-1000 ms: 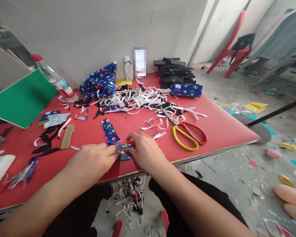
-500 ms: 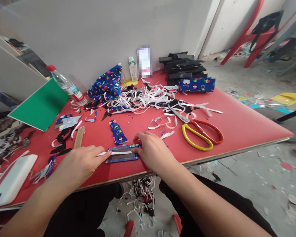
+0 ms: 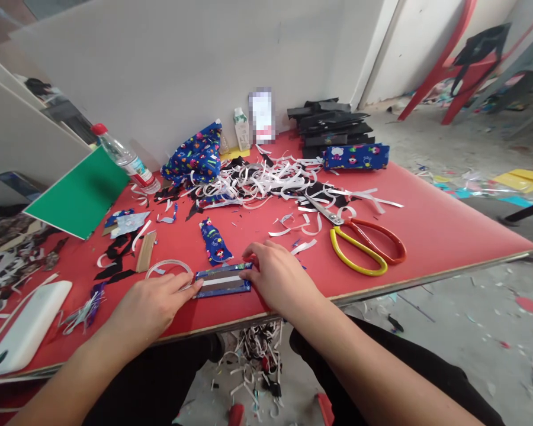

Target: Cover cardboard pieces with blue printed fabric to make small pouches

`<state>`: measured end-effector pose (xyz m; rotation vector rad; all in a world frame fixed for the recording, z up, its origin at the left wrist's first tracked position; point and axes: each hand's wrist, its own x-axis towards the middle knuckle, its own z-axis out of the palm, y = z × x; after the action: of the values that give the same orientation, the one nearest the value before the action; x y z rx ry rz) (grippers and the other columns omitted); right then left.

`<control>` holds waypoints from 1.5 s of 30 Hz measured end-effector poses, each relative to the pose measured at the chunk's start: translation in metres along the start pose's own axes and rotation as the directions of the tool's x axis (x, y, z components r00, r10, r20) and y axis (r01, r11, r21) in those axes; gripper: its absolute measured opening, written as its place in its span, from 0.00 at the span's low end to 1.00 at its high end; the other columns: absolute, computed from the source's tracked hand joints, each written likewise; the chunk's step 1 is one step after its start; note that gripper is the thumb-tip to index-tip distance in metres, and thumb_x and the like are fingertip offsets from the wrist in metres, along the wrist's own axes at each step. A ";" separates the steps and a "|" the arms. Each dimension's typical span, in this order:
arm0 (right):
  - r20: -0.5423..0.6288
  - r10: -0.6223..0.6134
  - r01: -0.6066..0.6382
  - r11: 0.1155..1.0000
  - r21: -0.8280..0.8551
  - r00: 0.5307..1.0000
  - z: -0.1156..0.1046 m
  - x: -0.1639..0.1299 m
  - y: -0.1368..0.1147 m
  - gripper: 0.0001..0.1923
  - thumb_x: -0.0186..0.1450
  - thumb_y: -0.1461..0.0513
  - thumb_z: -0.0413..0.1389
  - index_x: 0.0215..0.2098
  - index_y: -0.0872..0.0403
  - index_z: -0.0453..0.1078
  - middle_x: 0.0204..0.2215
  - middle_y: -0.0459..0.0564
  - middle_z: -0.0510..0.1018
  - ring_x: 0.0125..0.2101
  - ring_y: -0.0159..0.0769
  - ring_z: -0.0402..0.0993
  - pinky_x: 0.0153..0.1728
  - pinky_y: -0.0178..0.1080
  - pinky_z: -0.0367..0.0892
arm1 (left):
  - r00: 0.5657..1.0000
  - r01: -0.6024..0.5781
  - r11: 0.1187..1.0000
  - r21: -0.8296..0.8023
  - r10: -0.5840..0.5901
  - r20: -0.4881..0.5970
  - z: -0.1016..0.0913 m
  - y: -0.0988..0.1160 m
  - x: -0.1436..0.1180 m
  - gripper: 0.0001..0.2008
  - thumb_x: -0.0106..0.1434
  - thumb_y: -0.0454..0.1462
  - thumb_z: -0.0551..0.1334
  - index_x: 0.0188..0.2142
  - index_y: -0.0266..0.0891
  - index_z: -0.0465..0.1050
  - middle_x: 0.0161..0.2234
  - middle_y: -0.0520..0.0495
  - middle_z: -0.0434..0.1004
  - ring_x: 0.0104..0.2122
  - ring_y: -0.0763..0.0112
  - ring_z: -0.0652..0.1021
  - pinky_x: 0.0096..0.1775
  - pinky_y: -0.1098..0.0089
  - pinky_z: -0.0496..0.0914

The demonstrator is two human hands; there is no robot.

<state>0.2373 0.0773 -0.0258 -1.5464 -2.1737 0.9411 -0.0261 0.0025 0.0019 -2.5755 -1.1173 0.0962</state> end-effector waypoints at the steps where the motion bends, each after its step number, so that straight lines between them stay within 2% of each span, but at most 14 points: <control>1: 0.003 -0.003 0.003 1.000 -0.003 1.000 0.000 0.000 0.000 0.10 0.66 0.62 0.67 0.47 0.52 0.78 0.39 0.50 0.81 0.39 0.43 0.78 0.40 0.41 0.67 | 1.000 0.002 1.000 -0.006 -0.002 -0.007 0.002 0.000 -0.002 0.20 0.63 0.21 0.60 0.50 0.36 0.81 0.41 0.44 0.85 0.31 0.63 0.83 0.28 0.65 0.76; 4: 0.011 0.002 -0.002 0.999 -0.045 1.000 0.000 0.001 -0.006 0.13 0.65 0.62 0.68 0.48 0.51 0.78 0.40 0.51 0.81 0.40 0.43 0.79 0.41 0.41 0.67 | 1.000 0.011 1.000 -0.004 -0.011 0.002 0.005 0.001 -0.005 0.19 0.64 0.22 0.61 0.51 0.34 0.80 0.41 0.43 0.84 0.31 0.64 0.82 0.28 0.66 0.76; 9: -0.087 0.037 -0.054 0.978 -0.202 0.996 0.013 0.005 -0.025 0.27 0.57 0.47 0.73 0.48 0.52 0.76 0.42 0.55 0.81 0.47 0.54 0.78 0.44 0.46 0.68 | 0.999 0.015 1.000 0.016 -0.016 0.036 0.002 0.005 0.000 0.14 0.67 0.25 0.62 0.48 0.34 0.81 0.36 0.44 0.83 0.28 0.64 0.81 0.24 0.68 0.73; 11: -0.093 0.018 -0.037 0.976 -0.213 0.995 0.016 0.008 -0.025 0.26 0.57 0.48 0.73 0.47 0.52 0.76 0.41 0.54 0.80 0.46 0.53 0.77 0.44 0.46 0.68 | 1.000 0.027 1.000 -0.002 -0.026 0.016 0.002 0.004 0.001 0.13 0.67 0.25 0.61 0.47 0.34 0.81 0.35 0.45 0.82 0.28 0.62 0.81 0.23 0.66 0.74; 15: -0.051 -0.009 0.004 0.995 -0.096 0.999 0.011 0.010 -0.012 0.19 0.59 0.57 0.73 0.44 0.51 0.76 0.40 0.51 0.81 0.41 0.45 0.78 0.41 0.42 0.67 | 0.998 0.016 0.996 -0.092 -0.022 -0.065 0.004 0.002 -0.004 0.16 0.68 0.24 0.58 0.48 0.32 0.80 0.41 0.41 0.85 0.32 0.61 0.84 0.28 0.64 0.79; 18: 0.004 -0.017 0.017 0.998 -0.062 1.000 0.003 0.008 -0.009 0.14 0.61 0.60 0.71 0.44 0.51 0.78 0.39 0.51 0.81 0.39 0.43 0.78 0.39 0.41 0.66 | 0.988 0.099 0.969 -0.227 -0.123 -0.093 0.006 0.003 -0.008 0.13 0.71 0.27 0.58 0.49 0.32 0.79 0.45 0.38 0.86 0.38 0.59 0.86 0.36 0.61 0.82; 21: 0.000 -0.134 0.132 0.981 -0.144 0.991 0.004 0.005 -0.023 0.11 0.65 0.60 0.68 0.46 0.52 0.79 0.42 0.54 0.80 0.43 0.46 0.77 0.44 0.44 0.67 | 0.954 0.264 0.877 -0.400 -0.298 -0.022 0.006 0.005 -0.009 0.09 0.73 0.31 0.59 0.48 0.35 0.78 0.47 0.39 0.84 0.43 0.60 0.85 0.44 0.59 0.83; 24: 0.020 -0.306 0.299 0.915 -0.272 0.952 0.016 0.005 -0.045 0.17 0.66 0.53 0.68 0.48 0.54 0.78 0.44 0.56 0.81 0.47 0.52 0.76 0.48 0.48 0.66 | 0.940 0.332 0.822 -0.463 -0.332 0.085 0.005 0.007 -0.007 0.09 0.73 0.29 0.58 0.46 0.38 0.77 0.49 0.42 0.82 0.47 0.62 0.84 0.48 0.61 0.81; 26: 0.072 -0.331 0.336 0.883 -0.329 0.941 0.024 0.007 -0.057 0.21 0.65 0.51 0.69 0.48 0.56 0.77 0.44 0.58 0.82 0.47 0.54 0.76 0.46 0.48 0.66 | 0.937 0.345 0.836 -0.427 -0.333 0.105 0.004 0.008 -0.005 0.10 0.73 0.28 0.58 0.45 0.38 0.77 0.49 0.41 0.81 0.49 0.60 0.83 0.47 0.61 0.81; 28: 0.099 -0.318 0.332 0.873 -0.358 0.943 0.028 0.008 -0.064 0.21 0.64 0.51 0.70 0.46 0.58 0.77 0.43 0.59 0.83 0.46 0.55 0.77 0.44 0.48 0.65 | 0.936 0.349 0.862 -0.369 -0.342 0.086 0.000 0.010 -0.002 0.10 0.71 0.27 0.58 0.44 0.37 0.77 0.49 0.41 0.82 0.47 0.58 0.84 0.43 0.62 0.81; 30: 0.097 -0.316 0.329 0.874 -0.359 0.944 0.026 0.006 -0.065 0.16 0.65 0.54 0.69 0.43 0.57 0.77 0.42 0.58 0.83 0.45 0.54 0.78 0.43 0.46 0.63 | 0.930 0.357 0.872 -0.335 -0.365 0.042 -0.005 0.012 0.002 0.09 0.71 0.27 0.59 0.45 0.37 0.77 0.47 0.41 0.82 0.42 0.58 0.85 0.38 0.63 0.80; 34: 0.094 -0.293 0.307 0.927 -0.215 0.951 0.013 -0.007 -0.063 0.05 0.72 0.60 0.61 0.40 0.53 0.75 0.37 0.51 0.84 0.37 0.43 0.80 0.34 0.40 0.56 | 0.893 0.362 0.826 -0.431 -0.441 -0.094 -0.018 0.018 0.009 0.06 0.73 0.32 0.61 0.46 0.36 0.76 0.44 0.43 0.83 0.38 0.61 0.85 0.37 0.65 0.79; 39: 0.134 -0.239 0.253 0.962 -0.098 0.962 0.000 -0.023 -0.060 0.08 0.77 0.61 0.50 0.44 0.51 0.72 0.34 0.49 0.84 0.31 0.38 0.78 0.27 0.39 0.48 | 0.884 0.310 0.852 -0.422 -0.422 -0.203 -0.029 0.023 0.021 0.09 0.75 0.31 0.58 0.43 0.37 0.79 0.41 0.44 0.84 0.38 0.63 0.85 0.38 0.67 0.78; 45: 0.077 -0.225 0.237 0.944 -0.228 0.971 -0.004 -0.026 -0.057 0.11 0.76 0.57 0.49 0.40 0.52 0.69 0.28 0.49 0.82 0.24 0.38 0.74 0.25 0.40 0.42 | 0.909 0.251 0.944 -0.213 -0.305 -0.282 -0.037 0.028 0.036 0.11 0.74 0.29 0.56 0.42 0.34 0.78 0.42 0.40 0.85 0.36 0.60 0.84 0.35 0.63 0.78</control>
<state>0.2080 0.0428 0.0184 -1.3338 -2.5118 0.6738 0.0253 0.0001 0.0296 -2.4243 -1.4020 -0.4805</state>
